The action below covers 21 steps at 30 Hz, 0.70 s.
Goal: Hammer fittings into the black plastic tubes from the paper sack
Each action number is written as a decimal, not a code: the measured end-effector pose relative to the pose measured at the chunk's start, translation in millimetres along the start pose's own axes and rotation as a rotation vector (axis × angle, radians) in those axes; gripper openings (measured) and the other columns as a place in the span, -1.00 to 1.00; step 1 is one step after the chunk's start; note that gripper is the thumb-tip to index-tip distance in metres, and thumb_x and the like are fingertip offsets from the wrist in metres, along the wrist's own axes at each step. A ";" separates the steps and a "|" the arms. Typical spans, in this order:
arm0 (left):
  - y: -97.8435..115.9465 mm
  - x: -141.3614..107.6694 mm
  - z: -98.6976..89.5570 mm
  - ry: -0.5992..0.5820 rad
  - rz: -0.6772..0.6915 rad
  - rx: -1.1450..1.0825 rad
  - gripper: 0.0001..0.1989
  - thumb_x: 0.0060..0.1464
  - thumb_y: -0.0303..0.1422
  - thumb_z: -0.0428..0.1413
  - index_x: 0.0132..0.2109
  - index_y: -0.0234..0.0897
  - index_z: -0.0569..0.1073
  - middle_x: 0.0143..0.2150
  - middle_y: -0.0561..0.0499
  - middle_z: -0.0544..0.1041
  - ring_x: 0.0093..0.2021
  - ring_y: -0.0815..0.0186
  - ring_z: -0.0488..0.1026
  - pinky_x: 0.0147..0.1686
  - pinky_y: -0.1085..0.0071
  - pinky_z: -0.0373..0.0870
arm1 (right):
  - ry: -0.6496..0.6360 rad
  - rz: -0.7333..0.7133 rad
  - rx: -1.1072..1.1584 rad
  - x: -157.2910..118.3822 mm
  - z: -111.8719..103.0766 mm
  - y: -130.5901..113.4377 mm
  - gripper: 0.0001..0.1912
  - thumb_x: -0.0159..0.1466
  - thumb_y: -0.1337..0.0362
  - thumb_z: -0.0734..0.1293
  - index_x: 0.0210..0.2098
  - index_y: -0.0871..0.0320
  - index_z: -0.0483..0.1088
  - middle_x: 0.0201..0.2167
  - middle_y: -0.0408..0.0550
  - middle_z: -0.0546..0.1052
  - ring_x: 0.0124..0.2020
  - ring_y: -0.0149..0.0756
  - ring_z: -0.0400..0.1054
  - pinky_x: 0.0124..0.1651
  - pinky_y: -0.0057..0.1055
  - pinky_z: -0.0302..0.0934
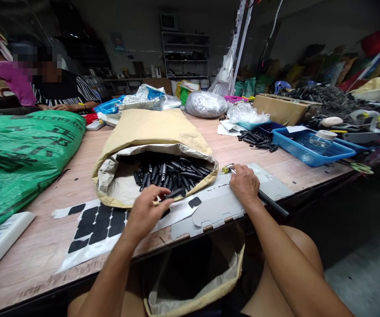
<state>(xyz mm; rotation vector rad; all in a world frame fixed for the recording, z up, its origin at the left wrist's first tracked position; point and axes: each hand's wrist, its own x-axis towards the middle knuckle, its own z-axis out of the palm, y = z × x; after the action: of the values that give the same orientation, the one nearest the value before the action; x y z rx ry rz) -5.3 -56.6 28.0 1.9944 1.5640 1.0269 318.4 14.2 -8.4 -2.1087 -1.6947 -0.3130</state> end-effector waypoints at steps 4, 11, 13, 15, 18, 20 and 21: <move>6.3 -19.6 30.7 -0.044 0.025 0.063 -0.86 0.10 -0.29 0.20 -0.18 -0.18 0.58 -0.25 -0.02 0.54 -0.14 0.13 0.43 -0.09 0.19 0.36 | -0.009 -0.006 0.043 0.6 -3.6 1.1 -0.70 0.36 0.32 0.24 0.02 0.08 0.48 -0.09 0.06 0.53 -0.07 -0.13 0.34 -0.14 -0.30 0.12; -0.7 -16.6 31.7 -0.077 0.017 0.057 -0.87 0.10 -0.28 0.22 -0.19 -0.17 0.57 -0.25 0.00 0.53 -0.13 0.12 0.40 -0.09 0.19 0.32 | 0.233 -0.066 0.407 -28.5 -58.0 -21.8 -0.60 0.43 0.25 0.12 0.13 0.16 0.44 0.00 0.14 0.55 0.05 -0.10 0.39 0.11 -0.26 0.21; -0.1 -17.1 30.4 -0.081 0.003 0.036 -0.87 0.08 -0.29 0.24 -0.20 -0.15 0.57 -0.25 0.01 0.54 -0.12 0.12 0.40 -0.08 0.20 0.32 | 0.160 -0.132 0.658 -45.3 -72.9 -36.8 -0.63 0.43 0.20 0.16 0.10 0.12 0.47 0.02 0.10 0.57 0.04 -0.13 0.43 0.14 -0.25 0.27; -0.6 -18.1 30.1 -0.083 -0.015 0.010 -0.87 0.05 -0.31 0.26 -0.20 -0.14 0.58 -0.25 0.02 0.54 -0.11 0.12 0.41 -0.09 0.22 0.32 | 0.011 -0.191 0.869 -62.3 -80.9 -52.5 -0.68 0.40 0.18 0.23 0.04 0.11 0.51 -0.02 0.03 0.61 0.00 -0.16 0.48 0.09 -0.27 0.34; -3.5 -18.8 30.9 -0.093 -0.039 -0.010 -0.87 0.03 -0.33 0.27 -0.21 -0.14 0.58 -0.29 0.04 0.52 -0.13 0.14 0.41 -0.11 0.25 0.31 | -0.112 -0.276 0.955 -83.8 -82.5 -71.8 -0.73 0.37 0.24 0.27 -0.02 0.10 0.54 -0.09 -0.02 0.63 -0.05 -0.20 0.50 0.05 -0.29 0.36; -5.7 -18.5 31.7 -0.098 -0.044 -0.014 -0.86 0.03 -0.34 0.27 -0.21 -0.15 0.58 -0.30 0.05 0.51 -0.14 0.15 0.40 -0.11 0.26 0.30 | -0.127 -0.345 0.929 -94.7 -80.4 -80.6 -0.72 0.38 0.30 0.25 -0.01 0.10 0.53 -0.10 -0.02 0.62 -0.06 -0.22 0.49 0.05 -0.30 0.36; -6.5 -18.3 32.1 -0.099 -0.043 -0.016 -0.86 0.03 -0.35 0.27 -0.20 -0.15 0.58 -0.29 0.05 0.51 -0.13 0.15 0.40 -0.10 0.26 0.29 | -0.127 -0.376 0.912 -99.3 -79.0 -83.8 -0.71 0.39 0.32 0.23 0.01 0.10 0.52 -0.10 -0.01 0.61 -0.07 -0.23 0.49 0.05 -0.30 0.35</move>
<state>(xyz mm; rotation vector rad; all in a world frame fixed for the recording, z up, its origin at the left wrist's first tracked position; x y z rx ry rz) 12.6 -68.1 -2.9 1.9613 1.5348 0.9065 220.5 -93.9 34.6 -1.1633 -1.8085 0.4336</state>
